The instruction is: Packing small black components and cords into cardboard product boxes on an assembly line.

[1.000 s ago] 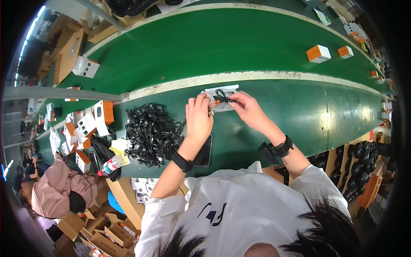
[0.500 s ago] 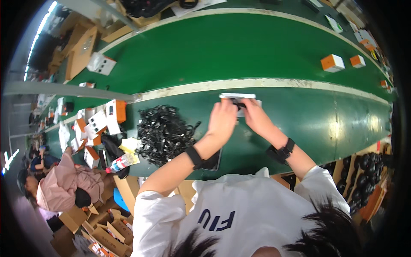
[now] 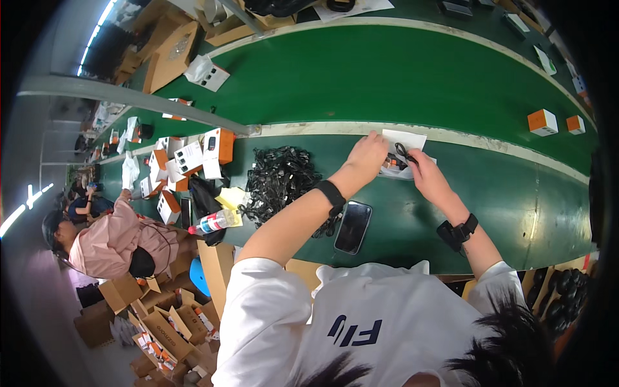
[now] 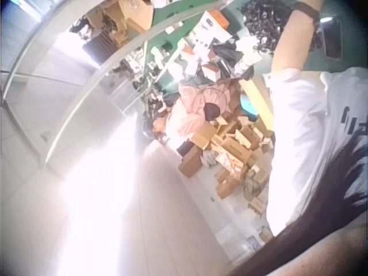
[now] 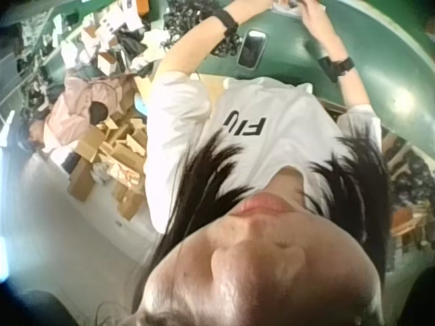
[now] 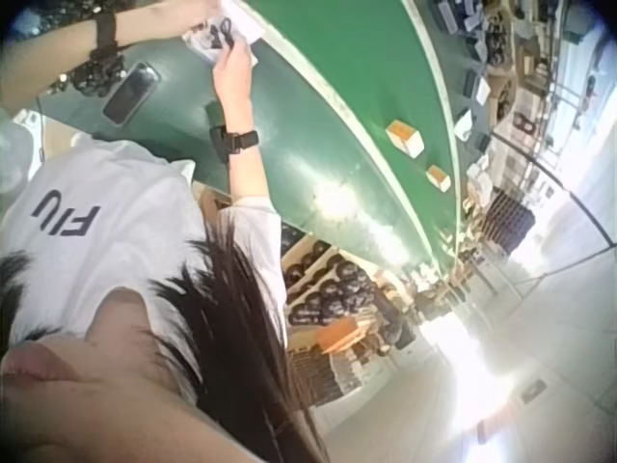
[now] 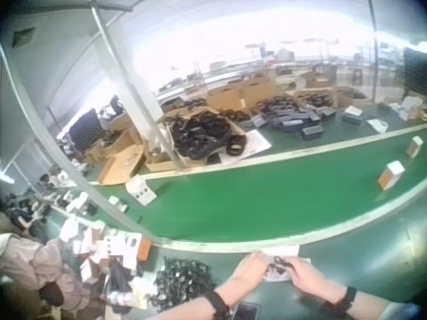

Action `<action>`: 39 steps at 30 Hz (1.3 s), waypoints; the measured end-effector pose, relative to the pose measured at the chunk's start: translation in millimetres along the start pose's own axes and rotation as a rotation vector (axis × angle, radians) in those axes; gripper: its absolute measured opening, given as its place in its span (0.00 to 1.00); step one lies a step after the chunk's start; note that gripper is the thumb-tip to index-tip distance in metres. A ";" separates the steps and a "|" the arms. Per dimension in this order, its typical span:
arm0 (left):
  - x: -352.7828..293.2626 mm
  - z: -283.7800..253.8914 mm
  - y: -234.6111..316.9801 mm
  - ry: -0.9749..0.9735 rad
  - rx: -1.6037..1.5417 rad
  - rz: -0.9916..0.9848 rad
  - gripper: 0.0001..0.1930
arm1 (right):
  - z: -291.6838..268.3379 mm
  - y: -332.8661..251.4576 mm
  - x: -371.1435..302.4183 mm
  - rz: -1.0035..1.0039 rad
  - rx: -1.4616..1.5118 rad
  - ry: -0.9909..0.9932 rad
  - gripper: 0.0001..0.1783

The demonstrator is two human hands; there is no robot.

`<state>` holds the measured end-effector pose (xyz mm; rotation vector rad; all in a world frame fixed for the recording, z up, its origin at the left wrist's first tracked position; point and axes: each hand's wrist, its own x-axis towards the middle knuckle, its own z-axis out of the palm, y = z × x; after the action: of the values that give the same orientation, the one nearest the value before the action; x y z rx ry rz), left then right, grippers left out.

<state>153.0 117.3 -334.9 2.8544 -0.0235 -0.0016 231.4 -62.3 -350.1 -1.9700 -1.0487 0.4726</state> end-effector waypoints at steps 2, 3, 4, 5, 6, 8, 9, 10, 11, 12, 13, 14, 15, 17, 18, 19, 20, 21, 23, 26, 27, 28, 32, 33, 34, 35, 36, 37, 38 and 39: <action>-4.2 3.2 2.0 0.070 0.084 0.061 0.11 | 3.4 2.9 0.2 0.005 0.020 0.022 0.11; -7.4 3.0 4.9 0.069 0.084 0.064 0.11 | 3.6 5.0 -1.5 0.007 0.020 0.025 0.11; -12.0 2.6 7.4 0.085 0.132 0.101 0.11 | 3.2 7.0 -3.3 -0.014 0.025 0.025 0.11; -15.1 2.5 9.7 0.102 0.179 0.139 0.11 | 2.6 9.2 -4.7 -0.033 0.029 0.025 0.11; -20.4 6.0 9.9 0.183 0.150 0.185 0.10 | 3.4 10.0 -6.0 -0.027 0.028 0.027 0.11; -22.8 13.7 7.2 0.208 0.138 0.172 0.10 | 3.7 13.1 -4.3 -0.081 0.013 0.065 0.11; -24.2 16.8 7.5 0.234 0.128 0.146 0.09 | 5.3 13.9 -1.7 -0.071 0.009 0.058 0.11; -21.0 13.4 13.5 0.137 0.154 0.124 0.07 | 4.3 13.9 -1.3 -0.068 0.039 0.045 0.11; -16.8 13.6 16.3 0.187 0.143 0.130 0.05 | 3.6 13.3 -0.9 -0.065 0.069 0.034 0.12; -13.8 16.2 19.6 0.172 0.145 0.125 0.05 | 1.5 12.6 -0.2 -0.042 0.050 0.039 0.12; -12.2 19.9 21.2 0.154 0.150 0.117 0.04 | 2.3 12.0 2.0 -0.051 0.063 0.044 0.12; -10.7 22.8 21.6 0.147 0.135 0.101 0.05 | 2.4 12.5 3.0 -0.060 0.076 0.049 0.12; -8.9 23.6 21.3 0.143 0.126 0.084 0.05 | 1.0 13.4 5.2 -0.046 0.062 0.056 0.12; -9.0 27.1 24.1 0.091 0.099 0.039 0.10 | 1.8 19.2 9.4 -0.086 0.013 0.036 0.12; -12.5 28.9 22.7 0.165 0.029 0.057 0.12 | 4.4 21.0 9.3 -0.136 -0.039 0.057 0.12; -17.7 31.7 20.8 0.236 -0.040 0.070 0.14 | 4.1 17.4 7.7 -0.131 -0.045 0.061 0.12; -21.9 34.7 19.2 0.259 -0.068 0.069 0.15 | 3.3 12.4 5.2 -0.097 -0.071 0.044 0.12; -25.9 36.1 19.8 0.259 -0.071 0.076 0.15 | 3.0 8.1 3.7 -0.062 -0.095 0.030 0.12; -32.8 39.8 21.4 0.263 0.053 -0.008 0.12 | 2.7 5.8 3.4 -0.029 -0.072 0.035 0.12; -26.9 41.1 31.0 0.263 0.008 -0.045 0.13 | 4.5 9.4 1.8 -0.079 -0.077 0.125 0.12; -23.6 40.7 32.6 0.248 -0.049 -0.078 0.14 | 3.4 10.9 4.2 -0.081 -0.042 0.122 0.12; -22.1 39.9 34.1 0.249 -0.050 -0.077 0.14 | 2.1 11.3 5.9 -0.083 -0.009 0.119 0.11; -22.6 32.8 35.1 0.188 -0.046 -0.132 0.11 | -4.9 6.7 4.9 -0.012 0.075 0.097 0.10; -22.4 31.9 35.5 0.243 -0.091 -0.149 0.11 | -6.8 8.2 2.9 -0.016 0.100 0.115 0.10; -23.5 32.7 37.4 0.242 -0.093 -0.146 0.11 | -8.4 9.3 1.7 -0.021 0.125 0.132 0.09; -25.4 33.9 40.2 0.298 -0.059 -0.173 0.12 | -10.2 9.1 1.7 -0.019 0.123 0.134 0.09; -26.9 32.4 43.4 0.353 -0.022 -0.204 0.13 | -11.6 6.6 1.1 -0.024 0.131 0.136 0.09; -25.8 31.2 46.5 0.351 -0.023 -0.203 0.13 | -11.8 4.9 0.5 -0.029 0.139 0.137 0.09; -24.2 29.9 50.3 0.322 0.023 -0.249 0.12 | -9.9 4.0 -0.1 -0.028 0.140 0.138 0.09; -20.5 25.4 54.8 0.293 0.067 -0.291 0.11 | -8.0 3.6 0.0 0.001 0.147 0.145 0.08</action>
<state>131.5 57.9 -343.8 2.8660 0.4585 0.3617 238.3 -67.4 -348.3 -1.8456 -0.8972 0.3901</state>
